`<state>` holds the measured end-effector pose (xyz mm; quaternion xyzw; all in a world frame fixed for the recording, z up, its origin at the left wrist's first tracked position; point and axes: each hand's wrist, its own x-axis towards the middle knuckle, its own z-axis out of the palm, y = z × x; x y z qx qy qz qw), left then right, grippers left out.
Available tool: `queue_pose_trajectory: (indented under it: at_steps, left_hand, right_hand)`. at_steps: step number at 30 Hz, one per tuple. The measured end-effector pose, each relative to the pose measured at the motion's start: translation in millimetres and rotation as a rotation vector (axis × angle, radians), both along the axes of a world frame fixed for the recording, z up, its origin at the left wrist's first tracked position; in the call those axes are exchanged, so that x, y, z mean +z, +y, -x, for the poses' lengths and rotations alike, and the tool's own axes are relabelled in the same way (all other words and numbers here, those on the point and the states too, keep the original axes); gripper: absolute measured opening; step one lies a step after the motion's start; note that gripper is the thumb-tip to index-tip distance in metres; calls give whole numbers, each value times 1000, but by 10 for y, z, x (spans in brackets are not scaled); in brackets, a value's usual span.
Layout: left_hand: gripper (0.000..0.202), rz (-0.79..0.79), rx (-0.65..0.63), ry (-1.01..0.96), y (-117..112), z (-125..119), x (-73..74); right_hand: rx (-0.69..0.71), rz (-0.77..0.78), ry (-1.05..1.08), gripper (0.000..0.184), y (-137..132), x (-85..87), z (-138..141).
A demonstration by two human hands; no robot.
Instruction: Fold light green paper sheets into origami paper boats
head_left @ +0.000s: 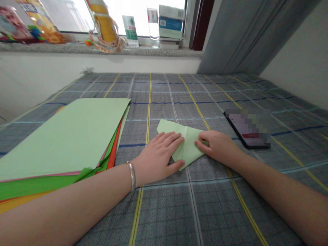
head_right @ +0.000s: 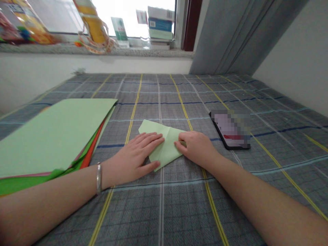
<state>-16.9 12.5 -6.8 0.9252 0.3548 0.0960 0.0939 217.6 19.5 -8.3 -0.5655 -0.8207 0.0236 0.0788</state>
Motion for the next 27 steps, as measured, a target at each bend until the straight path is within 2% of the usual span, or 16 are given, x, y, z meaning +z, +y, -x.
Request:
queue_pose_trajectory:
  at_steps: [7,15,27]
  left_hand:
    - [63,-2,2,0,7,11,-6]
    - [55,-32,38,-31,-10,-55,-19]
    - [64,-78,41,-60,-20,-107,-32]
  right_hand:
    - [14,-16,16,27,8,-19,-3]
    - [-47,-46,-66,30,-1,8,72]
    - [-58,-51,-89,31,-2,0,90]
